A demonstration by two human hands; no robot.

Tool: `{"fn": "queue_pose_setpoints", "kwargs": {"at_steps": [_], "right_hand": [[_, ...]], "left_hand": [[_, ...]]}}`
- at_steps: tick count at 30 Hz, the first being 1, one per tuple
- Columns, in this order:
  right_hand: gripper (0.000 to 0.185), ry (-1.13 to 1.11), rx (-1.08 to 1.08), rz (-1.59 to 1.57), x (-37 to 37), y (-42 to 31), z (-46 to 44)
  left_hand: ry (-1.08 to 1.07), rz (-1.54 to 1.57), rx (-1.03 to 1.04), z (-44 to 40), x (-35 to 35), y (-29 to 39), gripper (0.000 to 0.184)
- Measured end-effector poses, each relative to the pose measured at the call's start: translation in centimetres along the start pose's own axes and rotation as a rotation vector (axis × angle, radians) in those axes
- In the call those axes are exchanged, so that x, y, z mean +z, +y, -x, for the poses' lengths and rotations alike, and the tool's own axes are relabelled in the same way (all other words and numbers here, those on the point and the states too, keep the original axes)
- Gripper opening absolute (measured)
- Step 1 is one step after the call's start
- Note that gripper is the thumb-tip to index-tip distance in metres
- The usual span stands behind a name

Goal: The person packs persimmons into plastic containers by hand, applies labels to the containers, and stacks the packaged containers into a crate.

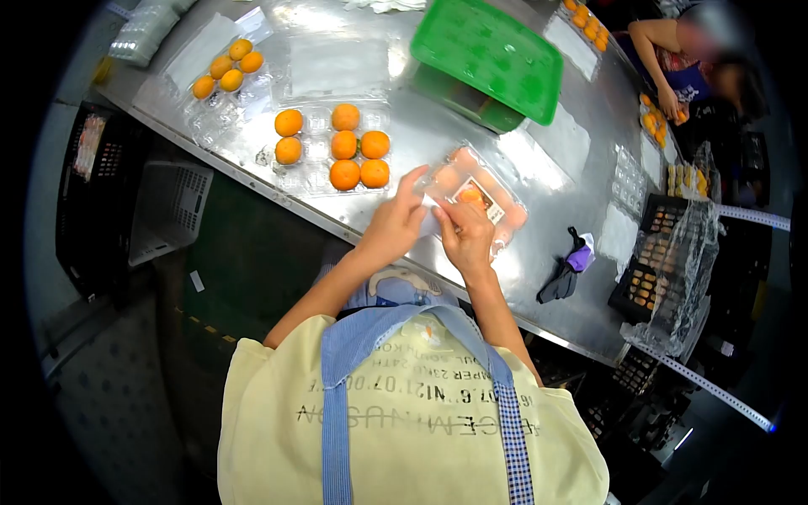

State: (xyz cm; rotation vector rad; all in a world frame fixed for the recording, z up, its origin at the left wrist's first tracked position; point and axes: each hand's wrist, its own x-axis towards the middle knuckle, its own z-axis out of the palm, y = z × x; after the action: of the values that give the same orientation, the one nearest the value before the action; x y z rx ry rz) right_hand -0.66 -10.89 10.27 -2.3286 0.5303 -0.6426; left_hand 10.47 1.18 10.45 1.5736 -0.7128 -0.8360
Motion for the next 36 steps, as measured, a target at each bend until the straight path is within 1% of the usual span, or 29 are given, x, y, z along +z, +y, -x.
{"fn": "queue_pose_setpoints", "kwargs": {"at_steps": [1, 2, 6, 9, 10, 11, 13, 14, 17, 18, 21, 22, 24, 25, 26, 28, 29, 30, 31, 32, 33, 34, 35, 36], "right_hand": [[0.01, -0.029, -0.032, 0.032, 0.5, -0.2, -0.3], [0.01, -0.047, -0.001, 0.013, 0.8, -0.7, -0.5], [0.009, -0.025, 0.165, -0.194, 3.1, -2.4, -1.7], [0.008, 0.021, 0.109, -0.189, 5.5, -3.5, -2.6], [0.005, 0.053, 0.012, -0.108, 6.2, -3.8, -3.1], [0.005, 0.065, -0.048, -0.054, 6.6, -4.2, -3.8], [0.004, 0.096, -0.165, 0.053, 7.0, -5.6, -5.1], [0.005, 0.11, -0.167, 0.046, 7.5, -6.1, -5.5], [0.006, 0.069, 0.081, -0.167, 9.4, -5.4, -5.4], [0.007, 0.086, 0.15, -0.251, 10.0, -5.3, -5.5], [0.011, 0.16, 0.37, -0.46, 11.6, -4.3, -5.9], [0.013, 0.198, 0.452, -0.502, 11.8, -3.3, -6.1], [0.018, 0.282, 0.579, -0.61, 10.9, -1.7, -7.3], [0.018, 0.263, 0.572, -0.582, 10.0, -1.6, -8.1], [0.018, 0.243, 0.565, -0.555, 9.0, -1.8, -8.9], [0.016, 0.17, 0.541, -0.465, 8.1, -2.5, -9.7], [0.016, 0.148, 0.483, -0.43, 8.2, -3.0, -9.9], [0.015, 0.125, 0.427, -0.393, 8.7, -3.8, -10.0], [0.014, 0.101, 0.37, -0.356, 9.3, -4.4, -10.0], [0.013, 0.096, 0.419, -0.373, 9.8, -5.0, -10.1], [0.014, 0.1, 0.418, -0.367, 10.2, -5.1, -10.2], [0.016, 0.103, 0.416, -0.363, 10.6, -5.2, -10.4], [0.017, 0.106, 0.414, -0.361, 10.8, -5.2, -10.5], [0.028, 0.095, 0.453, -0.434, 11.1, -3.7, -9.9]], "left_hand": [[0.0, -0.116, 0.003, 0.1, -0.7, 0.5, 0.06], [0.014, -0.178, 0.066, 0.1, -1.3, 0.5, 0.061], [0.025, -0.261, 0.101, 0.5, -4.2, 1.2, 0.062], [0.06, -0.2, 0.044, 0.6, -6.5, 2.3, 0.065], [0.059, -0.073, -0.02, 0.5, -7.2, 1.7, 0.066], [0.062, 0.131, -0.069, 0.2, -7.7, 0.1, 0.067], [0.058, 0.538, -0.161, -0.9, -9.5, -0.1, 0.07], [0.038, 0.797, -0.331, -0.7, -10.4, 0.1, 0.072], [-0.067, 0.655, -0.278, -1.3, -12.4, -1.6, 0.072], [-0.086, 0.444, -0.182, -1.7, -13.0, -1.0, 0.071], [-0.127, 0.193, -0.183, -1.9, -14.3, 2.3, 0.068], [-0.134, 0.249, -0.198, -2.1, -14.4, 1.8, 0.068], [-0.068, 0.195, -0.166, -2.8, -14.9, 1.0, 0.068], [-0.032, 0.17, -0.151, -3.2, -15.3, 1.0, 0.068], [0.081, 0.119, -0.091, -3.5, -15.7, 1.4, 0.068], [0.119, -0.138, 0.08, -4.6, -16.0, 1.4, 0.066], [0.137, -0.266, 0.166, -5.2, -15.9, 1.3, 0.065], [0.211, -0.301, 0.261, -5.6, -15.5, 1.2, 0.056], [0.124, -0.206, 0.159, -6.1, -15.5, 0.7, 0.052], [0.037, -0.111, 0.055, -6.5, -15.4, 0.3, 0.049], [-0.049, -0.016, -0.049, -6.9, -15.3, -0.4, 0.046], [0.044, -0.107, 0.105, -7.3, -15.2, -1.3, 0.034], [0.036, -0.057, 0.036, -7.8, -15.3, -1.9, 0.033], [0.03, -0.008, -0.034, -8.5, -15.8, -2.2, 0.032]]}}
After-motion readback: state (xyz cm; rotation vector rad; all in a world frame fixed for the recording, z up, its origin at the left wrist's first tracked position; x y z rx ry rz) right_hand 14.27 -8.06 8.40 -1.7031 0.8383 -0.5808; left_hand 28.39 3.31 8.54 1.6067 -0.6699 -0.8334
